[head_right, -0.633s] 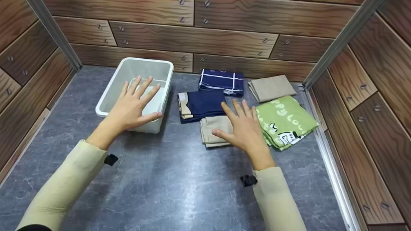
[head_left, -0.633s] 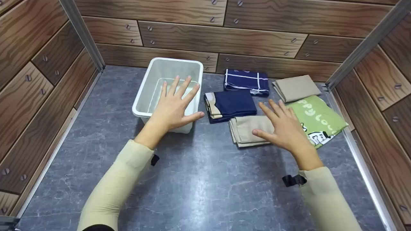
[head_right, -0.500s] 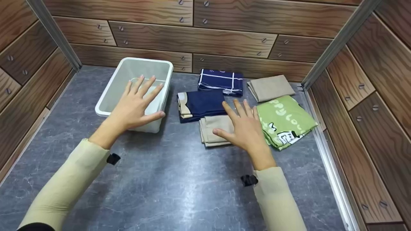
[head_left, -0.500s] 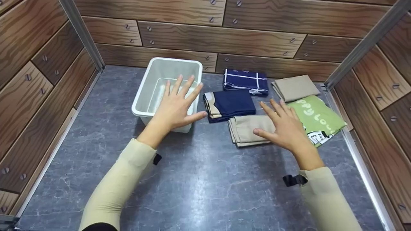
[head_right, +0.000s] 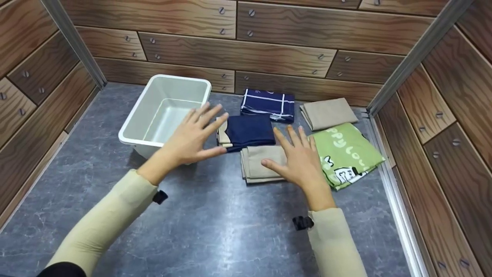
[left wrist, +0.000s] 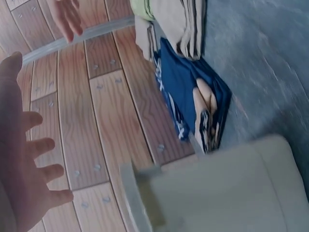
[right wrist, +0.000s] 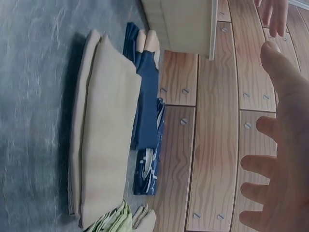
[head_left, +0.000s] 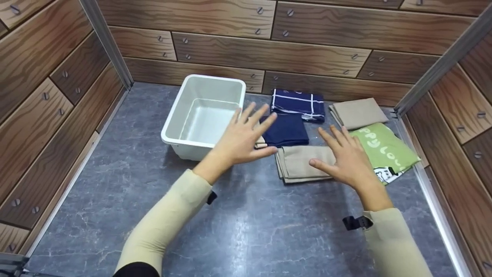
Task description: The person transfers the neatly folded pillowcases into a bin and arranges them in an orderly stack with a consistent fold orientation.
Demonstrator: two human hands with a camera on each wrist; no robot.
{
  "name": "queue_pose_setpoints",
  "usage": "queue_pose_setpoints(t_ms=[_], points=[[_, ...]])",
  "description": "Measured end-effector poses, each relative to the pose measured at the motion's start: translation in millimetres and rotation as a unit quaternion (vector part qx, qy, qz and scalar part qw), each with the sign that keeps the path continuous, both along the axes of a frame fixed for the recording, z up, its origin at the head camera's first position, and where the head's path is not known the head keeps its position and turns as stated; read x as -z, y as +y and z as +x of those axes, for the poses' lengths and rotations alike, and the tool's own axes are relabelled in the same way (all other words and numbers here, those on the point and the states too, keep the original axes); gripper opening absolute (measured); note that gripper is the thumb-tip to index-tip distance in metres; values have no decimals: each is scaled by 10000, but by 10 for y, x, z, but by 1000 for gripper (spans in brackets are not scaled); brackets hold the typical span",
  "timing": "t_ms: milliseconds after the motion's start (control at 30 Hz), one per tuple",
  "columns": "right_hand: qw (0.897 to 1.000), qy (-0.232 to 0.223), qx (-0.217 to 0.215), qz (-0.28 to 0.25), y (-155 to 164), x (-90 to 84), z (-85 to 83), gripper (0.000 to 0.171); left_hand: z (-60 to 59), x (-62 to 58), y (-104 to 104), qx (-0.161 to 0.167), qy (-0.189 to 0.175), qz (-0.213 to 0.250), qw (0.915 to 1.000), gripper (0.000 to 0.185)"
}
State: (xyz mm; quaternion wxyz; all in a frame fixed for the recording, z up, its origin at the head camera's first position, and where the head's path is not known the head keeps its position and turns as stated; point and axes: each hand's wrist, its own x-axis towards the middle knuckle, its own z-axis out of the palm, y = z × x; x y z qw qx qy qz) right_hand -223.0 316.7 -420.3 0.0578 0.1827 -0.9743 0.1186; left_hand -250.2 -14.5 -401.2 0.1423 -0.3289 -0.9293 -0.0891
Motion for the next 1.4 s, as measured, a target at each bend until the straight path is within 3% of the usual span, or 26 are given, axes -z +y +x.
queue_pose_setpoints(t_ms=[200, 533, 700, 900, 1067, 1300, 1400], points=[[10000, -22, -36, 23, 19, 46, -48, 92, 16, 123, 131, 89, 189, 123, 9997, 85], [9998, -176, -71, 28, 32, 330, -191, 91, 12, 394, 422, 267, -259, -219, 9991, 87], [9996, -284, -80, 47, 61, 492, -261, 91, -13, 582, 560, 365, -492, -404, 9973, 86], [9987, -474, -179, -59, 84, 642, -374, 89, -42, 824, 733, 415, -518, -585, 9961, 86], [9971, -576, -485, -128, 141, 772, -468, 82, -26, 1001, 912, 510, -718, -902, 9920, 85], [9951, -655, -731, -152, 272, 935, -509, 52, 35, 1178, 1150, 758, -886, -1069, 9874, 82], [9939, -745, -803, -130, 313, 996, -500, 49, 71, 1255, 1186, 825, -973, -1161, 9850, 77]])
